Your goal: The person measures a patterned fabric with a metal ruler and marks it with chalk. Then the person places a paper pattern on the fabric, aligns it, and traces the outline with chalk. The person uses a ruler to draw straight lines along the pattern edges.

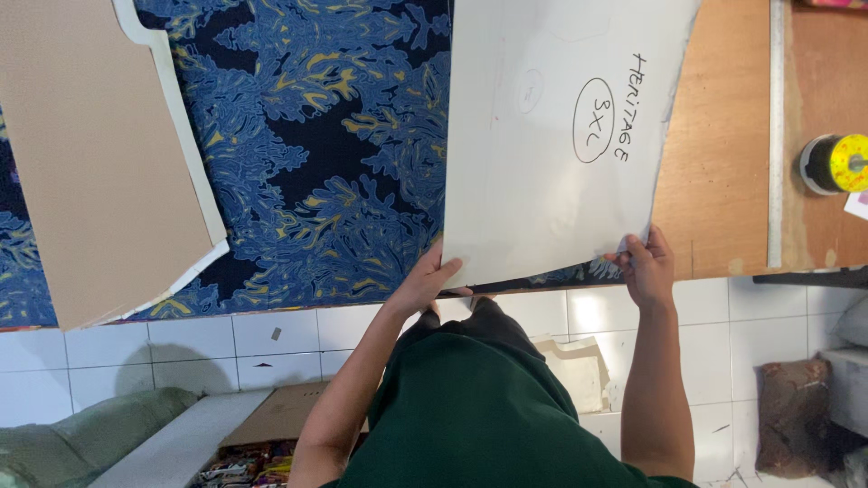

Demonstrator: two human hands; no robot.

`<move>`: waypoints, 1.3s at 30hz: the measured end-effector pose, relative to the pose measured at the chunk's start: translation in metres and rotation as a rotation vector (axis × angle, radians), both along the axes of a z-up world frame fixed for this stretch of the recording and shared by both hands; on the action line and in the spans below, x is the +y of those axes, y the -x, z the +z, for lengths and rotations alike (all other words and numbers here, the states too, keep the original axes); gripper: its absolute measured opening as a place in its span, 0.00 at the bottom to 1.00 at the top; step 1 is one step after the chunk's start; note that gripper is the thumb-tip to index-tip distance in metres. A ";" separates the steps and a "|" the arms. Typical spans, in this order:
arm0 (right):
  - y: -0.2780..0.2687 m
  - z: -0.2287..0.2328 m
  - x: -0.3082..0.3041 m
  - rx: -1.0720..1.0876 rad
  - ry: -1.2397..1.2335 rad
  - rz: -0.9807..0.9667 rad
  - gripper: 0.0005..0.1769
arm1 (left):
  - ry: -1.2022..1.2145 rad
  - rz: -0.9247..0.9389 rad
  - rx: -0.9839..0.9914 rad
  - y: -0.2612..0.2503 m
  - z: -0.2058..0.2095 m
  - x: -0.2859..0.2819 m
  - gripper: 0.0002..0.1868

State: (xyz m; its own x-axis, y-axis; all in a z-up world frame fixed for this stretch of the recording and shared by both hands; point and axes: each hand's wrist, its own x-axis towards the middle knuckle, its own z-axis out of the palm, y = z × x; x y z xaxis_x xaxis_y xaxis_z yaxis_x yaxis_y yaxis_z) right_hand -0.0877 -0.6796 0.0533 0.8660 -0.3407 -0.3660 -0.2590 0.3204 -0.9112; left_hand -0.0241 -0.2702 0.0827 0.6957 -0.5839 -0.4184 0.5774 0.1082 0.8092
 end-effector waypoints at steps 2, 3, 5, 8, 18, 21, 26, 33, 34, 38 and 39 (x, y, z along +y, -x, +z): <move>-0.010 -0.007 -0.009 0.011 -0.005 0.026 0.14 | -0.040 0.083 0.031 0.003 -0.014 -0.005 0.27; -0.013 -0.014 -0.011 0.040 0.004 0.029 0.17 | -0.059 0.123 0.043 0.004 -0.024 -0.006 0.28; -0.021 -0.028 -0.019 0.090 0.017 0.056 0.20 | -0.130 0.176 0.084 0.009 -0.046 -0.009 0.26; -0.027 -0.055 -0.027 0.153 0.039 0.108 0.19 | -0.237 0.264 0.157 0.024 -0.081 -0.019 0.25; -0.037 -0.062 -0.028 0.221 0.088 0.118 0.22 | -0.336 0.362 0.101 0.036 -0.113 -0.028 0.28; -0.041 -0.051 -0.018 0.219 0.121 0.137 0.23 | -0.345 0.366 0.070 0.031 -0.107 -0.023 0.30; -0.041 -0.044 -0.006 0.226 0.142 0.141 0.22 | -0.389 0.350 0.076 0.027 -0.103 -0.015 0.29; -0.039 -0.052 -0.006 0.197 0.241 0.138 0.18 | -0.412 0.378 0.002 0.031 -0.114 -0.008 0.29; -0.036 -0.055 -0.007 0.184 0.284 0.136 0.17 | -0.500 0.369 -0.098 0.036 -0.115 -0.007 0.28; -0.032 -0.066 -0.016 0.256 0.747 0.145 0.15 | -0.644 0.333 -0.239 0.039 -0.110 0.001 0.27; -0.035 -0.069 -0.019 0.236 0.762 0.152 0.15 | -0.681 0.304 -0.223 0.034 -0.108 0.002 0.27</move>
